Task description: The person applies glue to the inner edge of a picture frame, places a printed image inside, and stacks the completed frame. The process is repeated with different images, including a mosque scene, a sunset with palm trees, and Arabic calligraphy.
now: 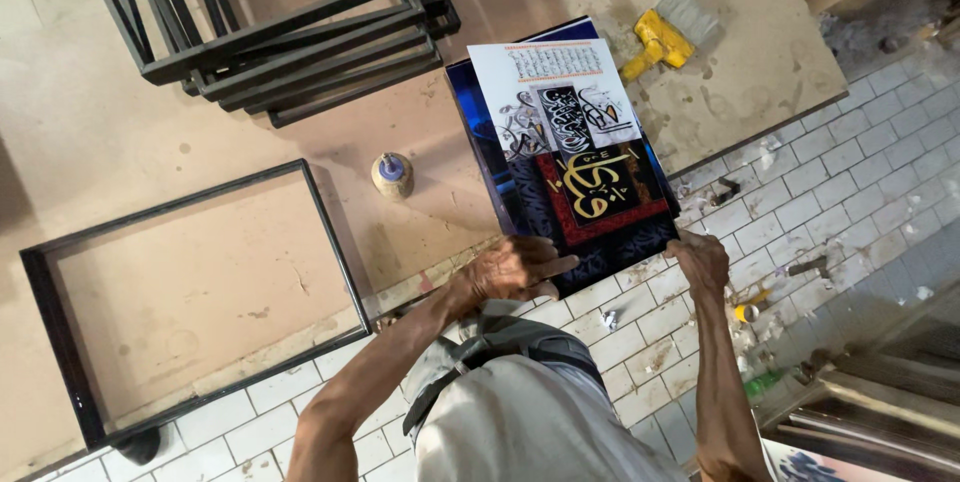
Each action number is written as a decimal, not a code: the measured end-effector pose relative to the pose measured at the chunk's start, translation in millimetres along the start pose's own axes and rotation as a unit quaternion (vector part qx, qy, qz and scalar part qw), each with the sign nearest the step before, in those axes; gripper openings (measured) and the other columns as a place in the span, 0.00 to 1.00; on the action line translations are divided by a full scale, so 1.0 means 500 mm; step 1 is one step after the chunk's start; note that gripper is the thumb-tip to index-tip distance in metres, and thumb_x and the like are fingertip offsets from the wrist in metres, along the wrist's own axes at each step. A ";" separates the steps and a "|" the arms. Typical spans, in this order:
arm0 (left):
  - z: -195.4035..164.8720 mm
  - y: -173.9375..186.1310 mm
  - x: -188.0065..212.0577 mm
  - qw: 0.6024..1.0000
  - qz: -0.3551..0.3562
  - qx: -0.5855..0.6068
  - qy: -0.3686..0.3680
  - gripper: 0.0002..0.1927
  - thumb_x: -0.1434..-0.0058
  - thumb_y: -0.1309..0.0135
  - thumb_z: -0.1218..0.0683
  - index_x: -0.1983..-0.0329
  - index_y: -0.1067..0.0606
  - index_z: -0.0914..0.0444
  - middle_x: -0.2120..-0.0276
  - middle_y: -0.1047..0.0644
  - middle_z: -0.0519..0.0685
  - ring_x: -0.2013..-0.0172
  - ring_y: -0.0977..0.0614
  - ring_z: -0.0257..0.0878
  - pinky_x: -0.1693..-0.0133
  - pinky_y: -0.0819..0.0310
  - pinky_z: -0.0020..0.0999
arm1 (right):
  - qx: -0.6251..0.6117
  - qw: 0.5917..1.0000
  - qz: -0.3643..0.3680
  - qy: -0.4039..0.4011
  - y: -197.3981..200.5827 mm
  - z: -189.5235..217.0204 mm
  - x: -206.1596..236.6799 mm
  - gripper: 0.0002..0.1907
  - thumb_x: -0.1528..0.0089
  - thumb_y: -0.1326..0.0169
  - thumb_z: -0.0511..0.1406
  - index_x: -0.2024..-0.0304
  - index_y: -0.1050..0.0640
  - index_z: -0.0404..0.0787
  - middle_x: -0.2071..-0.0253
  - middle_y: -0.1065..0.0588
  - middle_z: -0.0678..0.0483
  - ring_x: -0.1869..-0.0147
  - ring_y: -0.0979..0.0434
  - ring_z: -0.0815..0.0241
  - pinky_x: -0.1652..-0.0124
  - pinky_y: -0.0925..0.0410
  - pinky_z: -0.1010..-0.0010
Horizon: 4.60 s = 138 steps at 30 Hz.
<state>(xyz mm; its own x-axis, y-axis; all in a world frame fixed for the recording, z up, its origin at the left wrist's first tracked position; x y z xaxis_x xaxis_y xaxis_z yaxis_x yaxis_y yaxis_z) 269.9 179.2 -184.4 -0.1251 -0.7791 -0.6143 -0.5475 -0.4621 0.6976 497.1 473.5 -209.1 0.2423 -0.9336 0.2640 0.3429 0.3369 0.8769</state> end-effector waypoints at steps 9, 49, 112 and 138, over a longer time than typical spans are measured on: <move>-0.035 0.035 -0.012 0.998 -0.044 -0.024 -0.044 0.27 0.34 0.42 0.44 0.40 0.26 0.67 0.57 0.19 0.53 0.51 0.18 0.48 0.41 0.24 0.42 | -0.102 0.993 0.022 -0.054 0.003 -0.026 0.006 0.29 0.55 0.39 0.40 0.49 0.15 0.47 0.59 0.18 0.51 0.55 0.20 0.50 0.53 0.31 0.63; -0.148 0.270 0.113 0.912 -0.261 -0.026 0.315 0.09 0.42 0.34 0.60 0.57 0.18 0.59 0.68 0.19 0.48 0.64 0.15 0.44 0.41 0.20 0.48 | -0.801 0.588 0.106 0.047 -0.034 -0.016 0.042 0.27 0.38 0.38 0.36 0.36 0.26 0.43 0.37 0.24 0.51 0.32 0.25 0.47 0.27 0.33 0.45; -0.172 0.622 1.116 0.663 -0.194 -0.217 0.690 0.49 0.36 0.46 0.36 0.25 0.47 0.72 0.27 0.43 0.66 0.27 0.44 0.58 0.28 0.57 0.54 | -0.509 0.738 0.425 0.125 -0.673 0.870 0.645 0.33 0.39 0.48 0.21 0.30 0.32 0.32 0.50 0.23 0.54 0.53 0.22 0.67 0.49 0.27 0.75; -0.200 0.634 1.083 0.690 -0.200 -0.171 0.674 0.61 0.55 0.30 0.40 0.24 0.47 0.68 0.29 0.44 0.71 0.29 0.43 0.67 0.31 0.49 0.58 | 0.062 0.867 0.183 0.460 -0.641 0.936 0.569 0.49 0.52 0.31 0.41 0.29 0.34 0.43 0.44 0.25 0.41 0.49 0.21 0.49 0.53 0.27 0.57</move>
<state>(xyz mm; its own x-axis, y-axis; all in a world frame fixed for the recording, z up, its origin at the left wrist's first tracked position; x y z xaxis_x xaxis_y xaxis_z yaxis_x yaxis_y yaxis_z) 111.4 -431.5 -258.9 0.9894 -0.1390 -0.0422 -0.0587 -0.6482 0.7592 31.2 42.6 -227.0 0.9549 -0.2555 0.1515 0.0037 0.5203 0.8540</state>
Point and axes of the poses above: each hand's wrist, its own x-axis away from the middle knuckle, its own y-axis out of the back of the hand, z = x × y, the point moved 5 cm from there along -x, towards the middle knuckle
